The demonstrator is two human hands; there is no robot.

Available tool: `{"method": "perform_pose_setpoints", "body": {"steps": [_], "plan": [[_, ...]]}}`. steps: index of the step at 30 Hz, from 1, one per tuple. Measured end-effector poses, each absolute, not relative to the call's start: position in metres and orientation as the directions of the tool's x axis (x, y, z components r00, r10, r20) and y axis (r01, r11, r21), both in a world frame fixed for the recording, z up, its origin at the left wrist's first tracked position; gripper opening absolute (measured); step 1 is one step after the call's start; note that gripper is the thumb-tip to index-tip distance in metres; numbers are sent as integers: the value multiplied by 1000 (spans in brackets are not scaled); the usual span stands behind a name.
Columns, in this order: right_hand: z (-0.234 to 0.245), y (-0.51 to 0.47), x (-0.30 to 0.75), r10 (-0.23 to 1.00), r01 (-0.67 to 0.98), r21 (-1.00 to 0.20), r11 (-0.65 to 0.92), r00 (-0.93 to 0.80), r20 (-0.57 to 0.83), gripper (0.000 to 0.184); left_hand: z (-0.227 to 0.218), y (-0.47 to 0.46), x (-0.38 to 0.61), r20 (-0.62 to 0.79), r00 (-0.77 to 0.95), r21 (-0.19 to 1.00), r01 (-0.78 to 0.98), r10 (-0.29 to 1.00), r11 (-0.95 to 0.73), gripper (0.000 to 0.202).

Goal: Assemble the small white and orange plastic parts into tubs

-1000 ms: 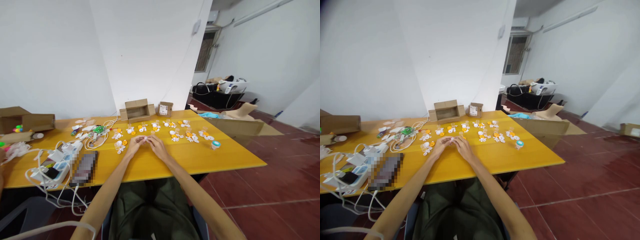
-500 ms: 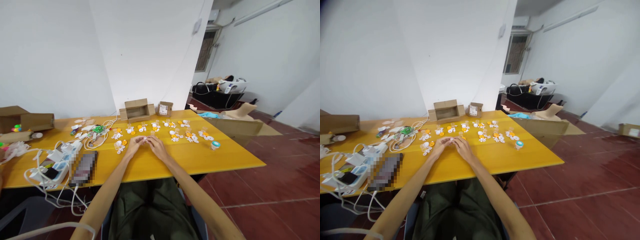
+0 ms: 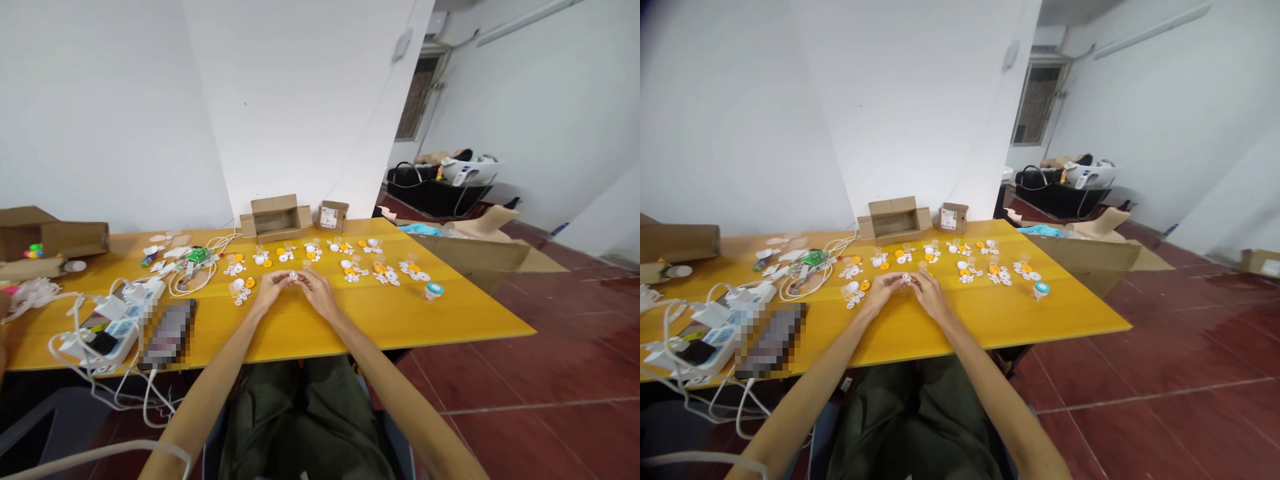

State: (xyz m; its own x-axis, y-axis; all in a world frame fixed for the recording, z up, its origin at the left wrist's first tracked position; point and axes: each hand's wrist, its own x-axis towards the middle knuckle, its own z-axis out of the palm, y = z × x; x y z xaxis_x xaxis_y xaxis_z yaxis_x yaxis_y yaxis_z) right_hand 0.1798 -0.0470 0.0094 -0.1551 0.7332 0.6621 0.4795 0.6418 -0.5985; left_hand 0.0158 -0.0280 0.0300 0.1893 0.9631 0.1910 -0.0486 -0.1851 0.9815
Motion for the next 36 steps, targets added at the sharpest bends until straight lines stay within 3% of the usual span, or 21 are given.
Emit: {"method": "perform_pose_setpoints", "body": {"steps": [10,36], "plan": [[3,-43,179,752,378,-670,639,-122,648,17,28,-28,14,204,198,978,-79,959,-192,33],[3,-40,178,795,232,-763,603,-92,599,11,30,-30,18,303,145,953,-31,942,-302,19]]}}
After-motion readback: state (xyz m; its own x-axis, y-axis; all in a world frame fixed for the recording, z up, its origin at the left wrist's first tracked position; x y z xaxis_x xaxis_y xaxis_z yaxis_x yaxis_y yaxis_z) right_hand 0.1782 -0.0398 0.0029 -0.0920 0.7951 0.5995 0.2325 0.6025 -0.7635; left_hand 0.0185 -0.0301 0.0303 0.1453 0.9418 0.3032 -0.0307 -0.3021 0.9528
